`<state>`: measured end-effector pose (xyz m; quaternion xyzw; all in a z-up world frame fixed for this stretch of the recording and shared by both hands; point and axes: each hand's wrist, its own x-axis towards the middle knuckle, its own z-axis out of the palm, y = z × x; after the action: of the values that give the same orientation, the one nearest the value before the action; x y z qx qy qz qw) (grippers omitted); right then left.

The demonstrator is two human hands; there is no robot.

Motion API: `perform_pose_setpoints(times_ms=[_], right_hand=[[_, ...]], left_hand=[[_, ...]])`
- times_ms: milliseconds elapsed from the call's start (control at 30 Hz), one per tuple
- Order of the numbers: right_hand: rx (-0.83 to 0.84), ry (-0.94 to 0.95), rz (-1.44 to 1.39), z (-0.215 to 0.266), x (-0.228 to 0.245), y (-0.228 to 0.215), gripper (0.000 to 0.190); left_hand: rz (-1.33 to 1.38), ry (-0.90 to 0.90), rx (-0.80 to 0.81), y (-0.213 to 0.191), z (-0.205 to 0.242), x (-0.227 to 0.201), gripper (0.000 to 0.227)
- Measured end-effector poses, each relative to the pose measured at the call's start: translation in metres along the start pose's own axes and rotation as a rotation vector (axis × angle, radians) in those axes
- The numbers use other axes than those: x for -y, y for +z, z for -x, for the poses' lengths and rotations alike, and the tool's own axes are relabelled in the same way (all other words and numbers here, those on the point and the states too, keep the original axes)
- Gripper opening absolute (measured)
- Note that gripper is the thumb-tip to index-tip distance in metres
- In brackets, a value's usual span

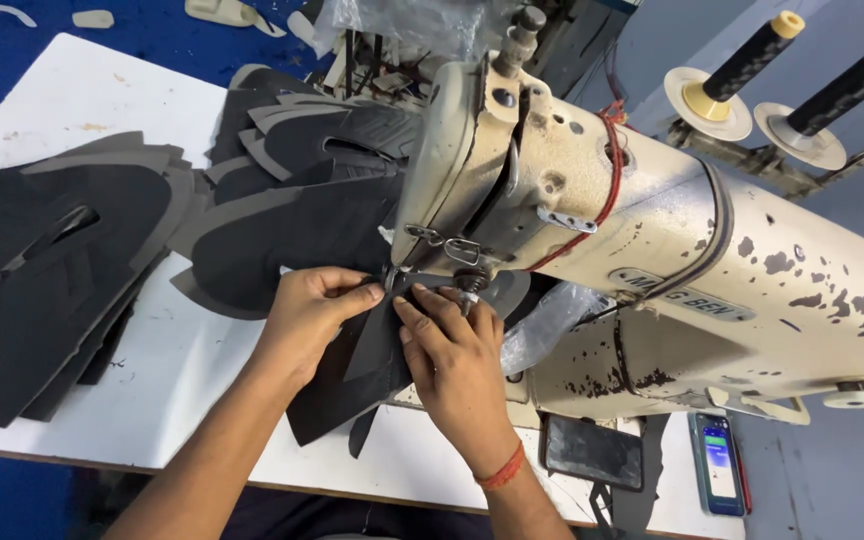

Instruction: The person aligns black rubber-like material pieces under a sewing machine needle and sews them. They repeatedly pick up new pieces from a stack, feed them through the machine, and place the finished items onto a separate pile.

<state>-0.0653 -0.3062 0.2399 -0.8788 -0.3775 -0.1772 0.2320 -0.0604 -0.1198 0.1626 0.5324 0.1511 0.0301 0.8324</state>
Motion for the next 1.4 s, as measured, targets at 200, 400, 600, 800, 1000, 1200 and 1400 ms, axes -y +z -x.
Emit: perform_pose_setpoints(times_ms=[200, 400, 600, 800, 1000, 1200, 1400], right_hand=[[-0.249, 0.103, 0.021, 0.05, -0.056, -0.04, 0.026], [-0.785, 0.393, 0.534, 0.146, -0.178, -0.052, 0.025], [-0.689, 0.304, 0.637, 0.14, -0.15, -0.049, 0.039], [-0.445, -0.115, 0.283, 0.034, -0.084, -0.055, 0.014], [0.45, 0.114, 0.359, -0.064, -0.138, 0.038, 0.015], [0.475, 0.087, 0.35, -0.082, -0.187, 0.084, 0.023], [0.461, 0.136, 0.34, -0.07, -0.219, 0.104, 0.031]], left_hand=[[-0.09, -0.032, 0.016, 0.005, 0.005, -0.008, 0.025], [-0.097, 0.0, 0.002, 0.002, -0.001, -0.002, 0.023], [-0.1, 0.057, -0.003, 0.002, -0.002, 0.005, 0.02], [-0.146, 0.011, 0.022, -0.002, -0.011, -0.004, 0.021], [-0.194, 0.068, 0.047, -0.007, -0.017, 0.006, 0.022], [-0.157, 0.063, 0.051, -0.007, -0.014, 0.009, 0.018], [-0.215, 0.138, 0.06, -0.007, -0.018, 0.004, 0.016]])
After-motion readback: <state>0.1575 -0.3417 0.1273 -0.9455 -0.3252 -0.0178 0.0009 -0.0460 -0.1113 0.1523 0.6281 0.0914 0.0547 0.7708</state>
